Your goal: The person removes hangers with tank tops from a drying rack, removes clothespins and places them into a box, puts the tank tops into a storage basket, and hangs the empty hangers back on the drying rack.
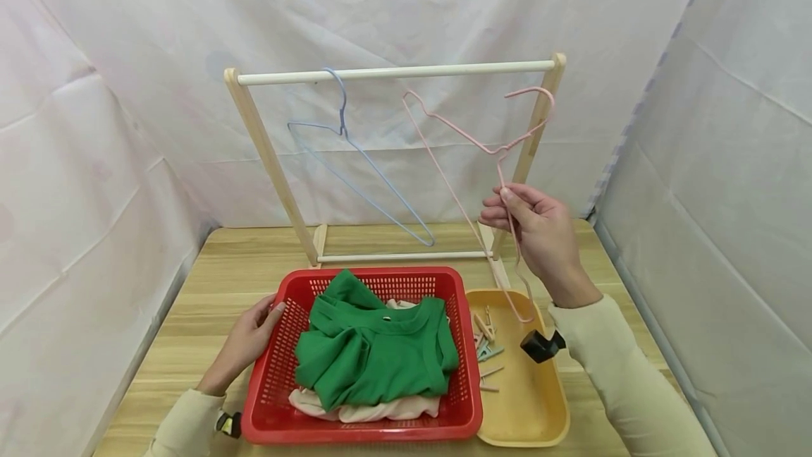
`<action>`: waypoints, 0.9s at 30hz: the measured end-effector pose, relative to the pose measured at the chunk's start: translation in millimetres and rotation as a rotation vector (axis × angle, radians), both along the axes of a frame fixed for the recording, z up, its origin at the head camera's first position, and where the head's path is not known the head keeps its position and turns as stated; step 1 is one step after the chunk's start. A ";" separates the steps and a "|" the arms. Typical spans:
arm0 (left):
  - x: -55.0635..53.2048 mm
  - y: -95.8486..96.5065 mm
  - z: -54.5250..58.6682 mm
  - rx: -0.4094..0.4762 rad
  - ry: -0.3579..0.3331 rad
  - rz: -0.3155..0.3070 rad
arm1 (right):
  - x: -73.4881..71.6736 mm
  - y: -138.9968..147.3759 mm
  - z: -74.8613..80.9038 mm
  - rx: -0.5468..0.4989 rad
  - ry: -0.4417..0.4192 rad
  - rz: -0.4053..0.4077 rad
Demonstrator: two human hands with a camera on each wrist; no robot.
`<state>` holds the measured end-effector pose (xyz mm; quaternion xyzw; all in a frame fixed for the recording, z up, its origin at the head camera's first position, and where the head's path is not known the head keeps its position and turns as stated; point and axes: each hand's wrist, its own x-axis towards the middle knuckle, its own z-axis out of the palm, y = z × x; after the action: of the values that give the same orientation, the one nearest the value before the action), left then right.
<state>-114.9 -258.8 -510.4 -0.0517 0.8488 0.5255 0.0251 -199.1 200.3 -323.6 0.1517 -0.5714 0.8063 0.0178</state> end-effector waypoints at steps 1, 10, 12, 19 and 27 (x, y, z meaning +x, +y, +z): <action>0.3 0.3 0.0 0.001 -0.001 0.003 | -1.8 -0.5 0.8 -0.015 -0.006 0.012; 1.6 1.7 -0.7 0.003 0.002 0.017 | -13.8 -4.3 8.0 -0.018 -0.056 0.066; 1.5 1.9 -1.3 0.004 0.005 0.018 | -16.1 -5.3 10.6 -0.039 -0.058 0.090; 3.1 2.4 -3.5 0.007 0.003 0.029 | -24.2 -8.0 20.4 -0.066 -0.056 0.126; 4.3 2.0 -6.2 0.031 0.007 0.042 | -34.2 -11.0 30.1 -0.099 -0.087 0.117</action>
<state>-110.6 -256.8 -516.6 -0.0673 0.8394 0.5391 0.0117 -233.3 189.3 -293.5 0.1488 -0.5213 0.8390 -0.0468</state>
